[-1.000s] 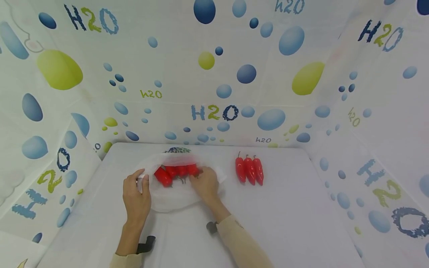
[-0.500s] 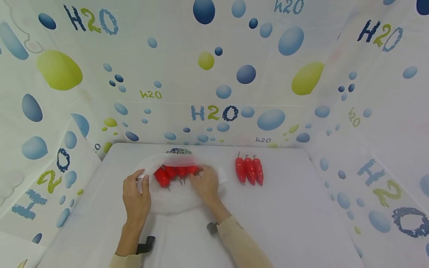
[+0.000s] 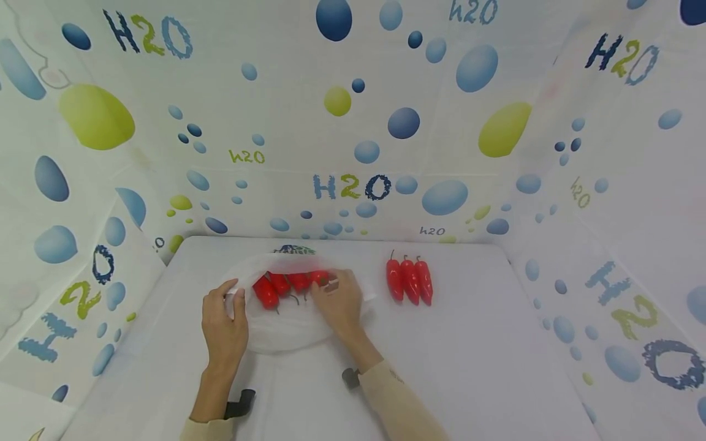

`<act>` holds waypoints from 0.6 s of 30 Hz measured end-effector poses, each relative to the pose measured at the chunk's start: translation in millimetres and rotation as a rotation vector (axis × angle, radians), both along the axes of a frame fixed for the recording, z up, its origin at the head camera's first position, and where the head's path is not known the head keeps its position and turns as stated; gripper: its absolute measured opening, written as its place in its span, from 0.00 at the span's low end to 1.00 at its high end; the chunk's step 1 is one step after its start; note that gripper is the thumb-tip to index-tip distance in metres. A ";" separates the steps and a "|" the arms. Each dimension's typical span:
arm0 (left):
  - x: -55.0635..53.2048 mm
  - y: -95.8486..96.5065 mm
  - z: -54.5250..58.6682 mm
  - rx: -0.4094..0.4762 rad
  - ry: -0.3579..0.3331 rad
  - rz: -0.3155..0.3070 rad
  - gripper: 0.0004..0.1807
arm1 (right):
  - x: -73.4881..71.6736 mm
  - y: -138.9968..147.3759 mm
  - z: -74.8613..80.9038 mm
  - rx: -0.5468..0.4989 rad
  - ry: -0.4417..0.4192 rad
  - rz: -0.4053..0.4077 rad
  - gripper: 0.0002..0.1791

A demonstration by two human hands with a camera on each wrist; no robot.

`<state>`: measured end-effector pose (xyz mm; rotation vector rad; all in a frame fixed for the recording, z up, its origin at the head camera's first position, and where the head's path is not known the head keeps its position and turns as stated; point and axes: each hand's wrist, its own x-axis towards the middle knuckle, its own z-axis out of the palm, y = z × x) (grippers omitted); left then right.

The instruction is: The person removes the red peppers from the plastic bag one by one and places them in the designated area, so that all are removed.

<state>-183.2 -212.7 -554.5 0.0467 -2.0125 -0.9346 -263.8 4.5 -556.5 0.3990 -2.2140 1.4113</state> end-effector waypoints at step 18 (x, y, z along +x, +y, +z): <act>-1.2 1.3 -2.5 0.002 0.003 0.016 0.17 | 12.6 20.0 38.4 -0.129 0.025 0.009 0.17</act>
